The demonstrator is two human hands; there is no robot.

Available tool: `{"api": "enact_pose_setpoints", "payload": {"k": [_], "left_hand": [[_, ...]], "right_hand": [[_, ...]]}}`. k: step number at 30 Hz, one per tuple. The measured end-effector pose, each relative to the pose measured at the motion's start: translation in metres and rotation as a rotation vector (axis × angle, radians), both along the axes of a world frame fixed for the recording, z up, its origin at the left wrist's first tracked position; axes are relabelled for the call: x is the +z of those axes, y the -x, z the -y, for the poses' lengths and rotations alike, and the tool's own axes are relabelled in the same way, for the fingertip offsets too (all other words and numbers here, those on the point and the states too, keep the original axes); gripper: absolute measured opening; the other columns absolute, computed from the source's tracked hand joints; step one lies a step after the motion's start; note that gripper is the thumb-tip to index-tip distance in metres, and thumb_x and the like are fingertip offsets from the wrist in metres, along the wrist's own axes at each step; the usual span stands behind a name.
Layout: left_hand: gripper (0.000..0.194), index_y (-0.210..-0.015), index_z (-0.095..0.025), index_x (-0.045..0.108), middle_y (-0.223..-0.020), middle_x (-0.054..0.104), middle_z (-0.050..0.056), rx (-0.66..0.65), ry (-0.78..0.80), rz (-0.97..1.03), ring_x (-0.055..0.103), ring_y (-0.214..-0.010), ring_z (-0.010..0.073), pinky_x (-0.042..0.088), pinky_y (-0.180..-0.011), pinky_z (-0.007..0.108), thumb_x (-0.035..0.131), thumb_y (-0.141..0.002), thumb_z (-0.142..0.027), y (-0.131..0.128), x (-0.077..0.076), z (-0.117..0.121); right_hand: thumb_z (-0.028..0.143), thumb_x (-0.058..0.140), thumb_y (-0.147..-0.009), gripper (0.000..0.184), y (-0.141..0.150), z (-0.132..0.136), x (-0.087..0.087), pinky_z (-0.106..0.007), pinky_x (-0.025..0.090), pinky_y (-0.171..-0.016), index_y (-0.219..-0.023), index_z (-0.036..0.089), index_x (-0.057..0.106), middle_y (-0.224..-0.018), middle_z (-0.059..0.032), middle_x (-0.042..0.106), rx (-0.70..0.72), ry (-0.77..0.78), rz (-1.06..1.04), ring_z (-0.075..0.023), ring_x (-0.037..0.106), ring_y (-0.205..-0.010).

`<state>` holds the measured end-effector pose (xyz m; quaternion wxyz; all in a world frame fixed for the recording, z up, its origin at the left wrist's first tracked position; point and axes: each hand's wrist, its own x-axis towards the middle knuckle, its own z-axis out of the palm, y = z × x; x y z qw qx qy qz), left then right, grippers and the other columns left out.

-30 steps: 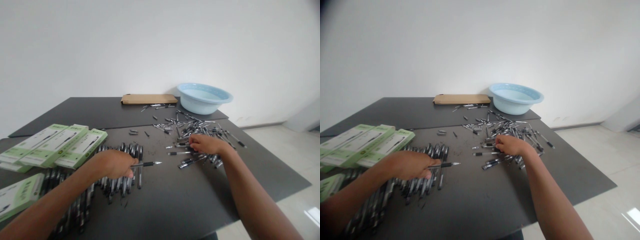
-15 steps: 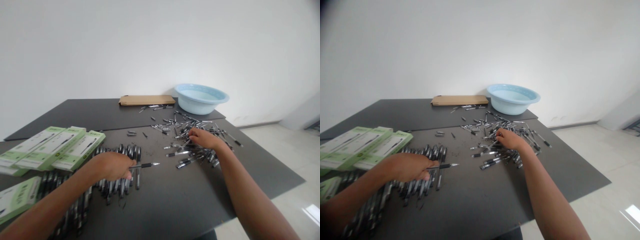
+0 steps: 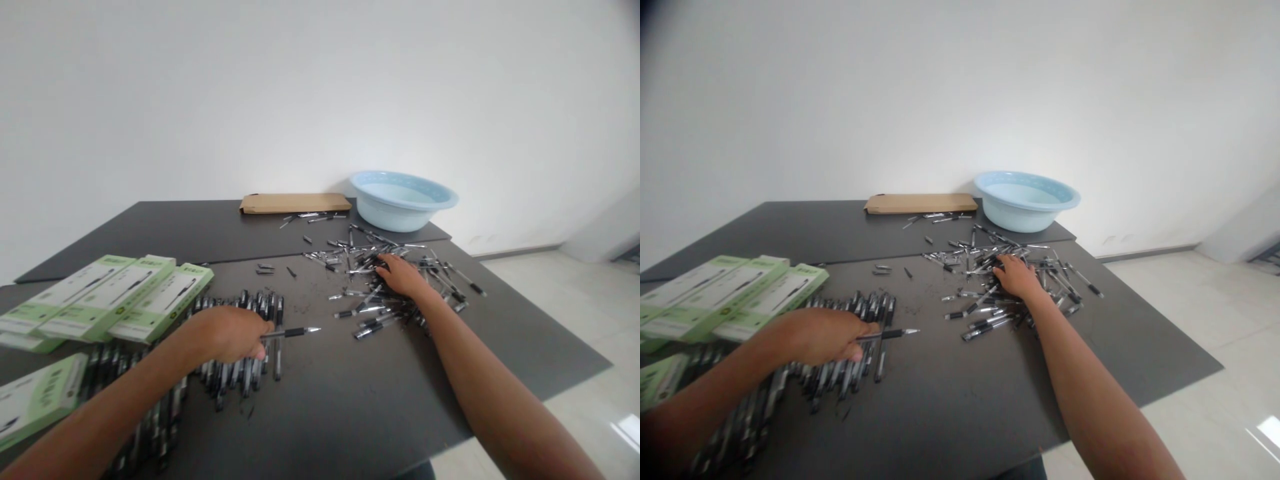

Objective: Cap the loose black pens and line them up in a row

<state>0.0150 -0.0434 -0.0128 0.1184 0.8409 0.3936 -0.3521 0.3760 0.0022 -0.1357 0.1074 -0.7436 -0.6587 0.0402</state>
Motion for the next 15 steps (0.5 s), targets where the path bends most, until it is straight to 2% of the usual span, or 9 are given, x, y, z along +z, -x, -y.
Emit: {"api": "enact_pose_setpoints", "payload": {"k": [5,9,15], "left_hand": [[0.049,-0.134,-0.017,0.052,-0.113,0.067,0.019,0.016,0.005,0.015,0.065,-0.096,0.0337,0.05,-0.076,0.039,0.05,-0.086,-0.025,-0.001,0.001,0.001],[0.049,-0.134,-0.018,0.052,-0.112,0.068,0.019,0.013,0.007,0.019,0.065,-0.097,0.0336,0.05,-0.075,0.039,0.05,-0.085,-0.026,0.0,-0.001,-0.001],[0.05,-0.133,-0.016,0.053,-0.11,0.068,0.019,-0.004,-0.01,0.03,0.065,-0.096,0.0337,0.05,-0.073,0.037,0.05,-0.084,-0.026,0.002,-0.005,-0.002]], "right_hand": [[0.029,0.045,-0.09,0.027,-0.01,-0.002,0.006,-0.032,0.039,-0.092,-0.108,0.017,0.062,-0.117,-0.0111,0.062,0.018,0.022,0.002,-0.0225,0.055,-0.108],[0.025,0.044,-0.09,0.023,-0.016,-0.001,0.01,-0.028,0.04,-0.085,-0.095,0.017,0.065,-0.105,-0.0094,0.066,0.017,0.019,0.009,-0.0202,0.058,-0.098],[0.024,0.045,-0.089,0.022,-0.015,-0.001,0.011,-0.029,0.04,-0.083,-0.099,0.018,0.063,-0.102,-0.0095,0.067,-0.035,-0.029,0.027,-0.0219,0.059,-0.095]]}}
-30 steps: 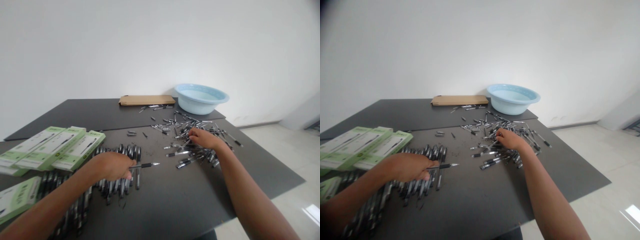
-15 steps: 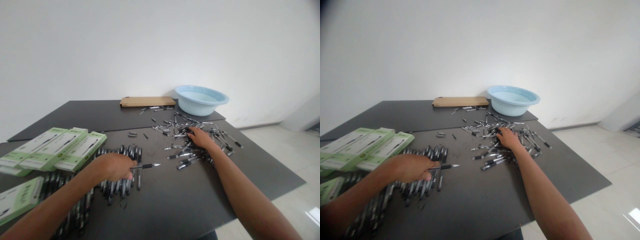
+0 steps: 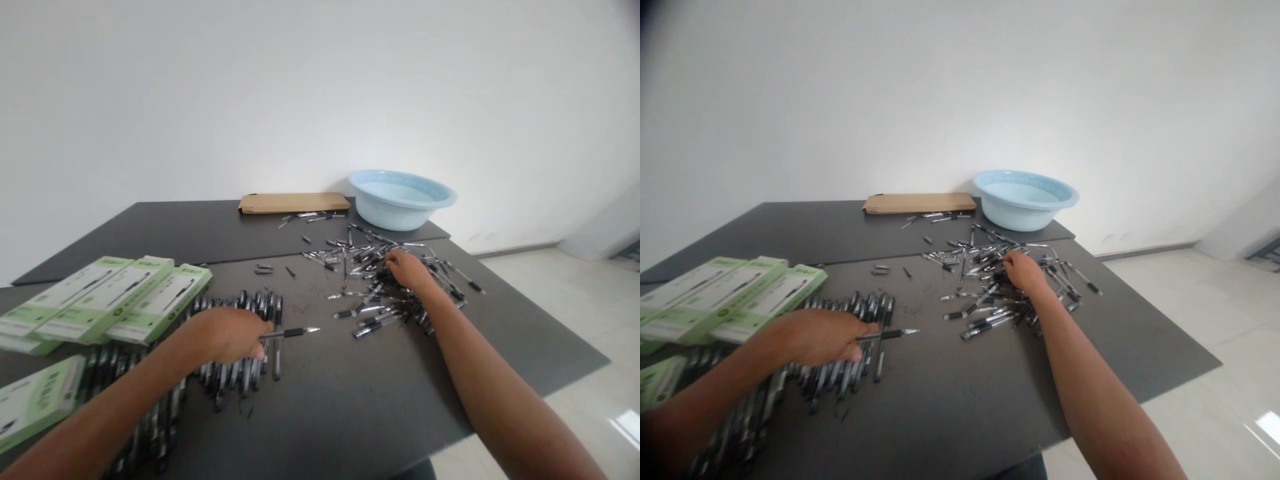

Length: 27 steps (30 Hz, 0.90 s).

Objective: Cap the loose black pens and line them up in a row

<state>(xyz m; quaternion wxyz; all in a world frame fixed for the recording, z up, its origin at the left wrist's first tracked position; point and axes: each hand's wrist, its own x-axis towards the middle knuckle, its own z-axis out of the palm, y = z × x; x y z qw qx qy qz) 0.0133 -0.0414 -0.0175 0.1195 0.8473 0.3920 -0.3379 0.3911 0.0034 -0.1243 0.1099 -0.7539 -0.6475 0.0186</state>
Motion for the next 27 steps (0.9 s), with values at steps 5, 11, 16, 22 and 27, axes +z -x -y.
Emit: {"api": "enact_pose_setpoints", "payload": {"k": [5,11,16,22,27], "left_hand": [[0.049,-0.134,-0.017,0.051,-0.112,0.068,0.018,0.008,0.015,0.004,0.065,-0.096,0.0328,0.05,-0.075,0.039,0.049,-0.086,-0.027,0.004,-0.002,-0.003],[0.047,-0.132,-0.016,0.052,-0.11,0.068,0.018,-0.004,0.014,0.035,0.065,-0.097,0.0326,0.051,-0.076,0.039,0.049,-0.086,-0.027,0.01,-0.005,-0.006],[0.048,-0.131,-0.016,0.053,-0.111,0.068,0.018,0.003,0.012,0.054,0.065,-0.097,0.0334,0.051,-0.076,0.041,0.05,-0.085,-0.027,0.009,-0.005,-0.005],[0.049,-0.133,-0.019,0.052,-0.112,0.068,0.017,-0.001,0.019,0.024,0.064,-0.098,0.033,0.05,-0.078,0.041,0.049,-0.085,-0.028,0.011,-0.009,-0.006],[0.05,-0.133,-0.02,0.052,-0.11,0.068,0.016,0.001,0.007,0.042,0.065,-0.096,0.0324,0.05,-0.076,0.04,0.049,-0.084,-0.028,0.012,-0.01,-0.006]], "right_hand": [[0.025,0.046,-0.088,0.026,0.007,-0.001,0.0,-0.033,0.039,-0.088,-0.107,0.017,0.062,-0.108,-0.0115,0.065,0.006,-0.039,0.013,-0.0239,0.057,-0.102],[0.026,0.049,-0.088,0.024,0.021,-0.006,-0.002,-0.031,0.037,-0.094,-0.102,0.021,0.068,-0.112,-0.0075,0.065,0.109,-0.018,0.005,-0.0216,0.055,-0.108],[0.021,0.035,-0.092,0.036,-0.004,-0.006,0.003,-0.031,0.039,-0.095,-0.116,0.02,0.062,-0.118,-0.007,0.064,0.031,-0.073,0.011,-0.0209,0.056,-0.109],[0.019,0.041,-0.087,0.036,-0.025,-0.008,-0.005,-0.034,0.04,-0.096,-0.116,0.022,0.063,-0.119,-0.0062,0.064,-0.044,-0.047,0.037,-0.0231,0.056,-0.111],[0.019,0.043,-0.084,0.036,-0.012,-0.013,-0.011,-0.044,0.04,-0.095,-0.11,0.027,0.066,-0.122,-0.0053,0.063,-0.022,-0.001,0.062,-0.0279,0.054,-0.113]]}}
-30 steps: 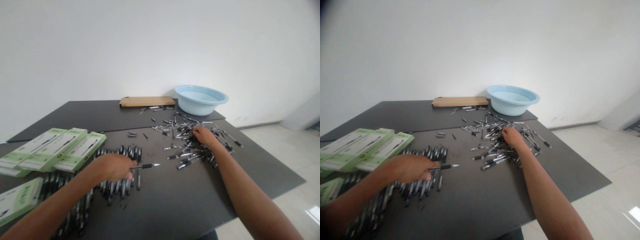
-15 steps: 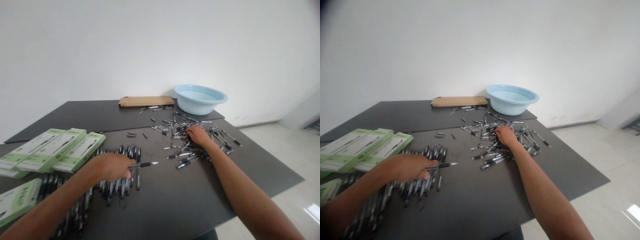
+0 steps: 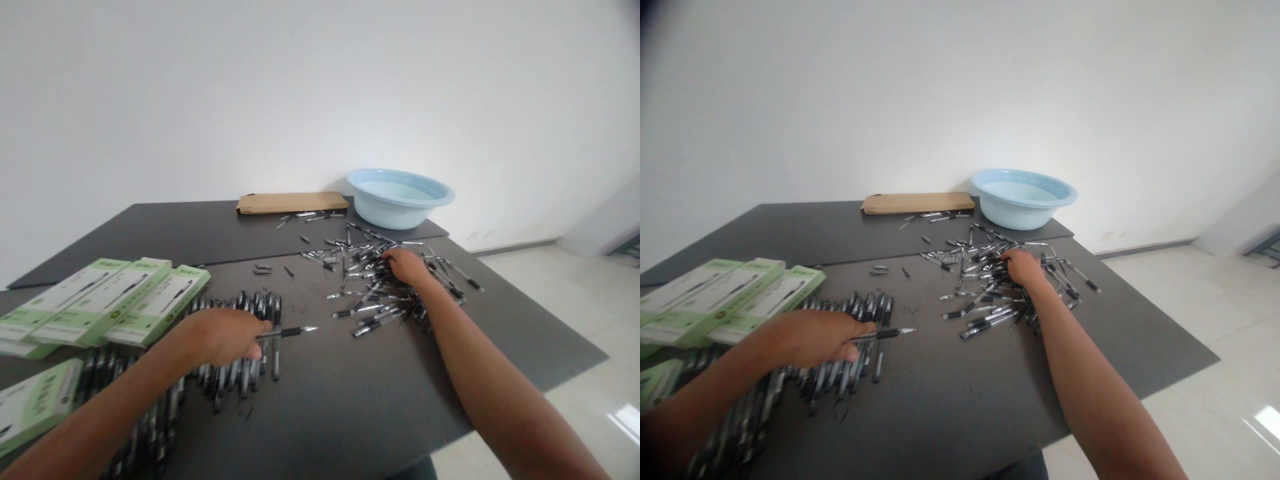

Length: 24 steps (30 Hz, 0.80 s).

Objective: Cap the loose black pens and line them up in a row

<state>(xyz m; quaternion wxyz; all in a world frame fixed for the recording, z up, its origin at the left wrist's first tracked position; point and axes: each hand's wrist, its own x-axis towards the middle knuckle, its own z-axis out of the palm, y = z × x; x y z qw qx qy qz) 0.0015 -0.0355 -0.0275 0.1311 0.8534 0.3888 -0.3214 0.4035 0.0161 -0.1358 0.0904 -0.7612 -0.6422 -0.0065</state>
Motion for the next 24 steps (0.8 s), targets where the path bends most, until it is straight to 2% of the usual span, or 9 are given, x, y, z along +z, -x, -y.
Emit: {"api": "enact_pose_setpoints", "payload": {"k": [5,11,18,24], "left_hand": [[0.048,-0.131,-0.018,0.054,-0.104,0.07,0.016,0.012,0.013,-0.012,0.066,-0.091,0.0319,0.051,-0.072,0.038,0.05,-0.084,-0.026,-0.005,0.006,0.004],[0.049,-0.134,-0.019,0.052,-0.11,0.069,0.017,0.023,-0.005,-0.029,0.065,-0.097,0.0328,0.05,-0.077,0.04,0.051,-0.085,-0.023,-0.009,0.008,0.006],[0.049,-0.135,-0.018,0.05,-0.111,0.068,0.019,0.008,0.004,-0.037,0.064,-0.098,0.0339,0.05,-0.078,0.042,0.05,-0.086,-0.026,-0.008,0.006,0.006],[0.05,-0.135,-0.019,0.05,-0.11,0.068,0.017,-0.002,-0.003,-0.041,0.065,-0.096,0.0323,0.05,-0.076,0.039,0.051,-0.086,-0.026,-0.008,0.005,0.006]], "right_hand": [[0.024,0.043,-0.086,0.032,0.011,0.003,0.007,-0.05,0.04,-0.092,-0.109,0.026,0.066,-0.122,-0.0073,0.061,0.033,0.001,0.016,-0.0301,0.052,-0.114],[0.027,0.042,-0.089,0.03,0.027,0.004,0.011,-0.046,0.038,-0.093,-0.105,0.029,0.068,-0.12,-0.0058,0.061,0.143,0.029,0.022,-0.0274,0.05,-0.114],[0.023,0.042,-0.088,0.03,0.029,0.004,0.011,-0.049,0.039,-0.089,-0.099,0.023,0.069,-0.111,-0.0123,0.062,0.108,0.045,0.049,-0.0304,0.051,-0.109],[0.028,0.044,-0.087,0.029,0.037,0.005,0.014,-0.046,0.04,-0.089,-0.106,0.025,0.066,-0.114,-0.0097,0.061,0.147,0.052,0.043,-0.0289,0.052,-0.109]]}}
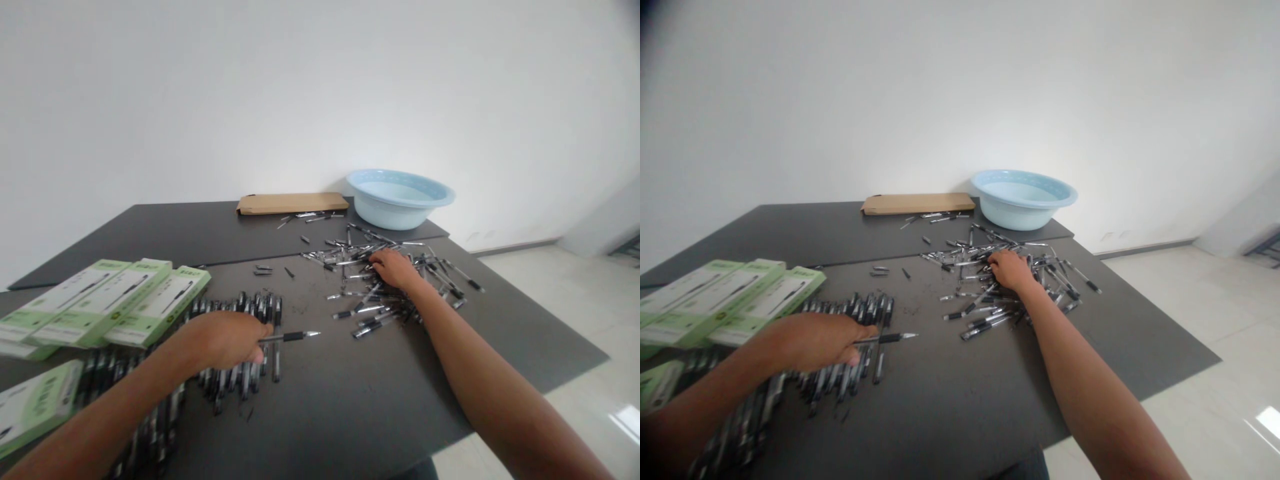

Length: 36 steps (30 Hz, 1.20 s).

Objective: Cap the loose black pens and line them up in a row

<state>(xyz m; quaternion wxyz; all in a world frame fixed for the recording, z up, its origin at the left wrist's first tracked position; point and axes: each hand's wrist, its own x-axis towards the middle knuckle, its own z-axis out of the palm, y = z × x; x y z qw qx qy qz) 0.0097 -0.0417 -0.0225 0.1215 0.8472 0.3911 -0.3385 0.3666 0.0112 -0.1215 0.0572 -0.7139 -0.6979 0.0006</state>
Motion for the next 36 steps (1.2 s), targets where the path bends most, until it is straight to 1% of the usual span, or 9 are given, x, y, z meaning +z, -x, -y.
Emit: {"api": "enact_pose_setpoints", "payload": {"k": [5,10,15,19,22,25,29,33,36], "left_hand": [[0.05,-0.134,-0.019,0.052,-0.112,0.068,0.017,0.015,0.002,0.009,0.064,-0.098,0.033,0.05,-0.077,0.04,0.051,-0.085,-0.027,-0.002,0.002,0.002],[0.05,-0.134,-0.018,0.051,-0.116,0.066,0.016,0.021,0.017,-0.005,0.063,-0.101,0.0325,0.05,-0.081,0.04,0.05,-0.085,-0.028,-0.003,0.002,0.003],[0.049,-0.133,-0.019,0.053,-0.115,0.067,0.016,0.028,0.015,0.008,0.064,-0.101,0.0328,0.05,-0.08,0.041,0.051,-0.085,-0.028,-0.002,-0.001,0.003],[0.046,-0.13,-0.014,0.055,-0.109,0.068,0.02,-0.003,0.013,0.057,0.065,-0.096,0.0338,0.05,-0.077,0.042,0.051,-0.085,-0.022,-0.002,0.002,0.005],[0.042,-0.125,-0.015,0.059,-0.107,0.07,0.019,-0.004,0.01,0.062,0.066,-0.093,0.0328,0.05,-0.074,0.04,0.052,-0.085,-0.021,-0.003,0.004,0.007],[0.041,-0.125,-0.015,0.059,-0.106,0.07,0.018,-0.017,-0.001,0.055,0.066,-0.092,0.032,0.05,-0.072,0.038,0.053,-0.085,-0.022,-0.004,0.005,0.008],[0.041,-0.124,-0.015,0.059,-0.105,0.07,0.018,-0.03,-0.006,0.057,0.067,-0.091,0.0322,0.05,-0.071,0.038,0.053,-0.085,-0.021,-0.004,0.005,0.009],[0.04,-0.124,-0.015,0.06,-0.104,0.07,0.018,-0.044,-0.007,0.053,0.067,-0.091,0.0318,0.05,-0.071,0.037,0.053,-0.085,-0.022,-0.002,0.004,0.009],[0.039,-0.123,-0.016,0.06,-0.103,0.071,0.017,-0.051,-0.015,0.064,0.067,-0.09,0.0313,0.05,-0.07,0.036,0.053,-0.085,-0.021,-0.002,0.004,0.008]], "right_hand": [[0.029,0.046,-0.087,0.028,0.006,-0.001,0.0,-0.046,0.039,-0.089,-0.105,0.025,0.067,-0.113,-0.0097,0.061,0.018,0.024,0.001,-0.0293,0.051,-0.11],[0.034,0.05,-0.085,0.027,0.008,-0.003,0.0,-0.045,0.039,-0.088,-0.106,0.025,0.066,-0.114,-0.0095,0.06,0.024,0.041,-0.001,-0.0291,0.051,-0.109],[0.026,0.05,-0.084,0.02,0.011,-0.004,-0.002,-0.042,0.038,-0.089,-0.097,0.022,0.066,-0.109,-0.0091,0.061,0.021,0.033,-0.003,-0.0267,0.051,-0.108],[0.024,0.049,-0.084,0.017,0.012,-0.003,-0.004,-0.04,0.038,-0.087,-0.09,0.02,0.065,-0.104,-0.0093,0.063,0.028,0.006,-0.021,-0.0256,0.052,-0.103],[0.022,0.05,-0.082,0.015,0.012,-0.003,-0.004,-0.038,0.038,-0.085,-0.086,0.019,0.063,-0.1,-0.0097,0.064,0.034,-0.031,-0.049,-0.0254,0.053,-0.1],[0.022,0.05,-0.082,0.013,0.01,-0.004,-0.003,-0.034,0.038,-0.082,-0.086,0.018,0.062,-0.096,-0.0094,0.065,0.042,-0.084,-0.097,-0.0237,0.054,-0.096],[0.02,0.048,-0.082,0.011,0.006,-0.005,0.0,-0.027,0.037,-0.071,-0.085,0.018,0.058,-0.083,-0.0066,0.064,0.039,-0.17,-0.2,-0.0186,0.055,-0.078],[0.021,0.049,-0.078,0.011,0.002,-0.005,0.001,-0.026,0.035,-0.064,-0.086,0.018,0.056,-0.073,-0.0032,0.061,0.003,-0.255,-0.334,-0.0168,0.052,-0.067],[0.02,0.048,-0.075,0.018,-0.001,-0.005,0.0,-0.026,0.036,-0.062,-0.091,0.018,0.056,-0.069,-0.0017,0.06,-0.025,-0.308,-0.469,-0.0163,0.05,-0.063]]}}
